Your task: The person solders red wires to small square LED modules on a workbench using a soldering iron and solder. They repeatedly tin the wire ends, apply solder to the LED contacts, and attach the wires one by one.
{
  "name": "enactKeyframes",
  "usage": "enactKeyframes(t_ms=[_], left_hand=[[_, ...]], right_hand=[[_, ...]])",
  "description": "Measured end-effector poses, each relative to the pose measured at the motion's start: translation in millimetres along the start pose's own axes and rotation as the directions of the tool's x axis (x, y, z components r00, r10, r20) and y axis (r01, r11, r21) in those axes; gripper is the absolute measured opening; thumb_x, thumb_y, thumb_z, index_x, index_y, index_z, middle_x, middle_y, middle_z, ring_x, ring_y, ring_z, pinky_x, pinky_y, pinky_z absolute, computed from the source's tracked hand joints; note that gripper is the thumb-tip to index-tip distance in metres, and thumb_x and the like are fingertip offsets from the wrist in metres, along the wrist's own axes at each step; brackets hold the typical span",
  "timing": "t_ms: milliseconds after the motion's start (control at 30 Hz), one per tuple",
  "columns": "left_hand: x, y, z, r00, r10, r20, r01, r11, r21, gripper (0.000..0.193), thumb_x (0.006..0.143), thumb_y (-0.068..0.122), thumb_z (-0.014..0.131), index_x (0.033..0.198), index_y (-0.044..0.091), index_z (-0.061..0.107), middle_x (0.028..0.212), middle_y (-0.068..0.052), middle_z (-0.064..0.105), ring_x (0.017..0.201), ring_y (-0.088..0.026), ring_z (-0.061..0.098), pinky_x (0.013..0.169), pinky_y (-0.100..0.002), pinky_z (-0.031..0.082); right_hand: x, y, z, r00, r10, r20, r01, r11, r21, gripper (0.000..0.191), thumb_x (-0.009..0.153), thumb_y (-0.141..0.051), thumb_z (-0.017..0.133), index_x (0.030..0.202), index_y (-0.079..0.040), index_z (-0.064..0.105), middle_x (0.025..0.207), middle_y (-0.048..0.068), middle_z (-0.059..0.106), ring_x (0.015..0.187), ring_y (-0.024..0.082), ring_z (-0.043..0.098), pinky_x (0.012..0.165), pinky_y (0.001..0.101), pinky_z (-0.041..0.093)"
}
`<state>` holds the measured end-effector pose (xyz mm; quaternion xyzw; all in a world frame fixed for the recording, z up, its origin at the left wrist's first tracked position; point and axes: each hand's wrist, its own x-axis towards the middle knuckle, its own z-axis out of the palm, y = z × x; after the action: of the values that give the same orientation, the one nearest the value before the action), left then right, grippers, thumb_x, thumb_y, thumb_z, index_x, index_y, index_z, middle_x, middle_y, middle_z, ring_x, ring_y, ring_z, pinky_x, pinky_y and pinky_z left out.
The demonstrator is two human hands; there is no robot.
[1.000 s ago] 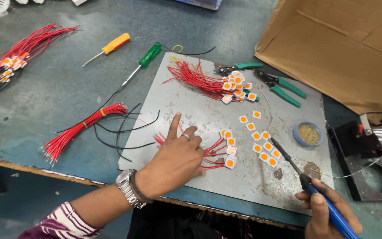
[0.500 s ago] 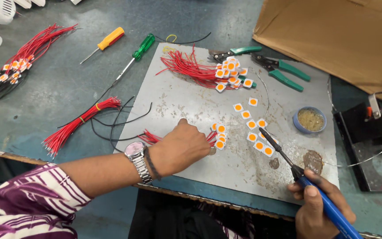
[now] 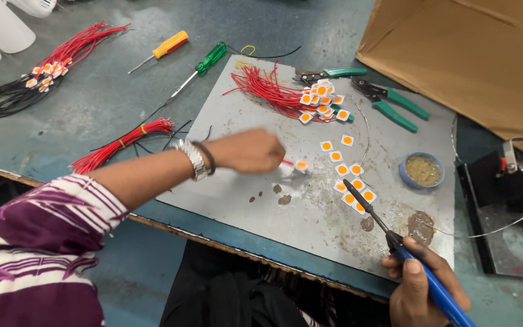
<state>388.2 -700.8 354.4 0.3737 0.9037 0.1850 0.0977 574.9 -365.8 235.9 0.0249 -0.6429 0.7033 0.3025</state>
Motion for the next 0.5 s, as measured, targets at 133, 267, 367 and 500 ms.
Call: enactKeyframes(t_ms=[133,267,367,500], left_hand=[[39.0,-20.7,-27.3,0.913,0.008,-0.407,0.051,0.990,0.133,0.026,0.091,0.023,0.052,0.084,0.002,0.066,0.076,-0.023,0.065,0.073,-0.044,0.063,0.070,-0.056,0.048],[78.2,-42.3,-33.1,0.719,0.246,-0.650,0.063,0.909,0.413,0.021,0.088,0.023,0.059,0.084,0.003,0.065,0.076,-0.018,0.067,0.070,-0.041,0.065,0.064,-0.054,0.049],[91.2,-52.1,-22.0,0.773,0.159,-0.614,0.167,0.883,0.438,0.017,0.088,0.023,0.060,0.088,0.007,0.067,0.083,-0.017,0.068,0.075,-0.037,0.066,0.067,-0.051,0.051],[81.0,-50.6,3.7,0.665,0.279,-0.693,0.242,0.797,0.553,0.022,0.079,0.026,0.066,0.091,0.008,0.066,0.091,-0.014,0.066,0.092,-0.033,0.064,0.081,-0.050,0.050]], right_hand=[[0.9,-1.9,5.3,1.000,-0.004,-0.003,0.004,0.999,0.041,0.033,0.107,-0.014,0.068,0.118,0.017,0.064,0.097,0.025,0.070,0.069,0.024,0.070,0.063,0.0257,0.054],[2.4,-7.1,13.0,0.997,-0.055,-0.049,0.057,0.997,0.043,0.034,0.108,-0.016,0.067,0.118,0.016,0.062,0.109,0.025,0.070,0.069,0.024,0.068,0.060,0.0251,0.051],[2.2,-12.1,13.1,0.998,-0.059,-0.036,0.060,0.998,0.015,0.036,0.108,-0.018,0.068,0.118,0.016,0.062,0.108,0.025,0.069,0.068,0.024,0.068,0.059,0.0247,0.050],[-1.1,-14.1,11.1,0.996,-0.087,-0.034,0.088,0.996,0.027,0.037,0.110,-0.021,0.069,0.120,0.015,0.063,0.106,0.024,0.069,0.069,0.024,0.068,0.059,0.0245,0.051]])
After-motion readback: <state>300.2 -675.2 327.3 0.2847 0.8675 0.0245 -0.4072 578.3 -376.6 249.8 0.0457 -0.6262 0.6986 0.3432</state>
